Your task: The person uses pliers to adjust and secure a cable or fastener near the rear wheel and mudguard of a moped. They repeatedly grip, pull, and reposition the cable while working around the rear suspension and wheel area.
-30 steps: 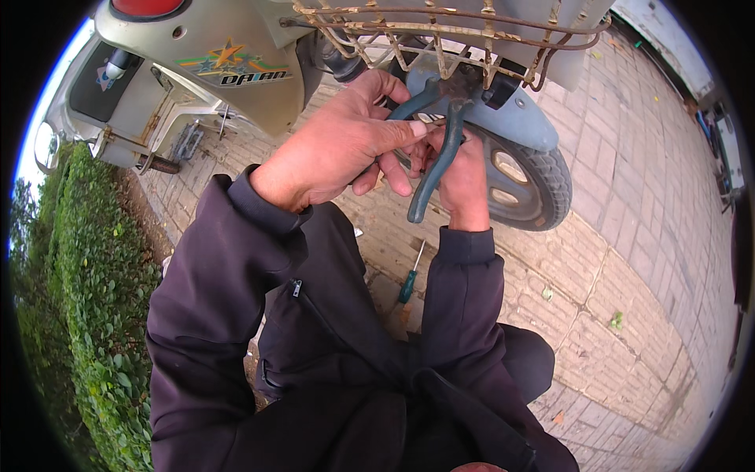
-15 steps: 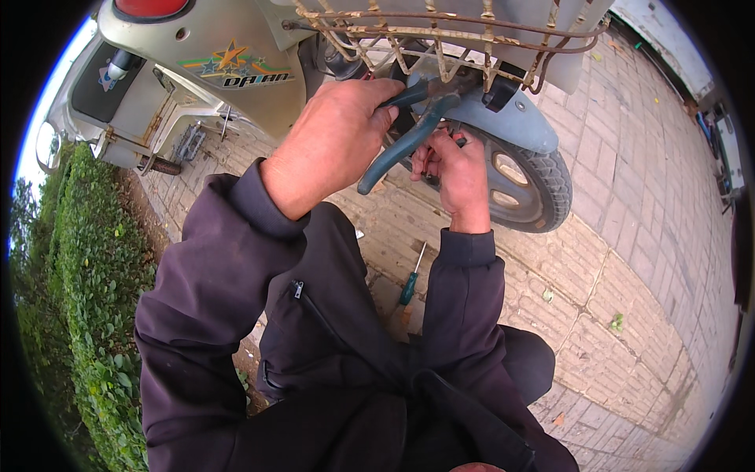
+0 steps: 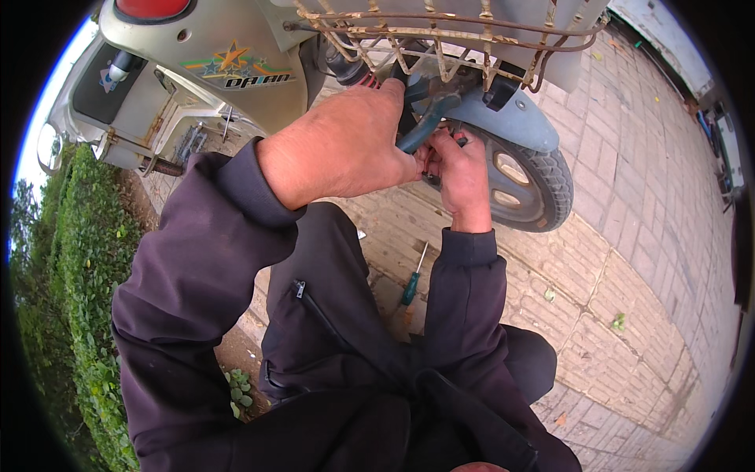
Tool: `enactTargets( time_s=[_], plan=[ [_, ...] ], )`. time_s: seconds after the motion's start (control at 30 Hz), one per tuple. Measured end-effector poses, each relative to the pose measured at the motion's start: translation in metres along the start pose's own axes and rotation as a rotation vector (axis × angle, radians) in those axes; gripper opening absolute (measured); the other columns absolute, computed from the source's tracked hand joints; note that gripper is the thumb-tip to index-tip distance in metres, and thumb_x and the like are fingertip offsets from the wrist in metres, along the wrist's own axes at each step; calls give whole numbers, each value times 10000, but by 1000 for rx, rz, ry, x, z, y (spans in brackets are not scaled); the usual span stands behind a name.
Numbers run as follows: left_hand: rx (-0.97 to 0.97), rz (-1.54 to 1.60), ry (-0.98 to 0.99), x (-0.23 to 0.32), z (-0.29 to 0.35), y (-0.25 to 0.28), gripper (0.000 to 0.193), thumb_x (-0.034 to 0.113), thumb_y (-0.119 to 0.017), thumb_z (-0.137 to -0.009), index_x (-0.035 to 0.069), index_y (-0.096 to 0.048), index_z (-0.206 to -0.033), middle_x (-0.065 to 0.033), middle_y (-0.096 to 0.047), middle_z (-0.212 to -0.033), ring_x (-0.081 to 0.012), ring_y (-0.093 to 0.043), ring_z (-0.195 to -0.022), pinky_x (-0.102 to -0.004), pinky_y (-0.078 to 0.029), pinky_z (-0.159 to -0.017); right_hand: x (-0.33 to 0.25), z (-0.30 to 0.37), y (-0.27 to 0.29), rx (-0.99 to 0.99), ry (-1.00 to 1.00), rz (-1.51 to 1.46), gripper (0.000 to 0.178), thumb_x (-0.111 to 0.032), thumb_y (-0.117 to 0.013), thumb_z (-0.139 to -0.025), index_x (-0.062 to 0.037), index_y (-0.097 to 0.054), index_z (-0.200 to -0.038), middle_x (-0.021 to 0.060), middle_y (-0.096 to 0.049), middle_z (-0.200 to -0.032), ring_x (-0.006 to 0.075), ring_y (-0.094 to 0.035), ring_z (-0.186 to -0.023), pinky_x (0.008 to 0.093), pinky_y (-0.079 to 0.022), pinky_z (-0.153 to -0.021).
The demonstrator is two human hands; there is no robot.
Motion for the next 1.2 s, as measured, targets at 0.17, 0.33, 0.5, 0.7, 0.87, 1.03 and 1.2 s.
enactTargets(
  time_s=[0.17, 0.33, 0.5, 0.7, 0.87, 1.03, 1.2],
  plan=[
    [28, 19, -7, 0, -2, -2, 690, 156, -686, -720, -208, -471, -1266, -366, -635, -856, -517, -657, -912, -503, -527, -793, 0, -1, 1, -6, 14, 48, 238, -148, -618, -978, -7, -630, -788, 62, -618, -628, 165, -588, -489, 291, -419, -471],
    [12, 82, -20, -10, -2, -5, 758, 164, -695, -711, -213, -450, -1322, -311, -622, -784, -484, -653, -811, -485, -524, -734, 1, -1, 2, -5, 6, 35, 256, -145, -623, -971, -1, -623, -759, 67, -616, -633, 166, -585, -484, 297, -423, -465],
    [83, 52, -116, -23, -9, -9, 510, 97, -704, -730, -118, -507, -1147, -287, -643, -780, -488, -658, -811, -503, -530, -727, 0, 0, 3, 8, -8, 15, 252, -147, -637, -959, 14, -614, -767, 77, -604, -637, 169, -573, -482, 306, -432, -454],
    [123, 59, -220, -37, -20, -9, 432, 101, -710, -755, -69, -519, -1104, -273, -635, -771, -485, -655, -820, -512, -519, -716, 0, -2, 6, 14, -27, 5, 227, -148, -644, -955, 20, -612, -806, 87, -615, -668, 174, -581, -498, 310, -454, -460],
    [165, 64, -199, -32, -14, -10, 490, 290, -756, -896, -42, -516, -1164, -244, -626, -790, -464, -639, -791, -472, -491, -692, 0, -2, 7, 20, -23, 34, 188, -133, -641, -959, 23, -613, -859, 93, -628, -698, 174, -594, -517, 317, -477, -467],
    [208, 327, -187, -33, -15, -14, 356, 298, -626, -1023, -51, -596, -1081, -246, -648, -802, -449, -640, -753, -469, -518, -700, -1, -1, 6, 11, -21, 14, 181, -133, -637, -965, 16, -616, -865, 88, -628, -694, 171, -602, -528, 312, -481, -478],
    [129, 748, -6, -44, -13, -29, 294, 212, -589, -1059, -61, -648, -1150, -136, -627, -798, -213, -578, -712, -361, -491, -682, 0, -2, 8, -4, -31, 27, 185, -129, -633, -966, 20, -615, -858, 90, -629, -691, 175, -604, -528, 318, -498, -492]
  ],
)
Point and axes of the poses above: each hand's wrist, its own z-axis away from the middle knuckle, its own y-axis out of the back of the hand, x = y × z, the point moved 5 cm from there along -z, towards the middle knuckle
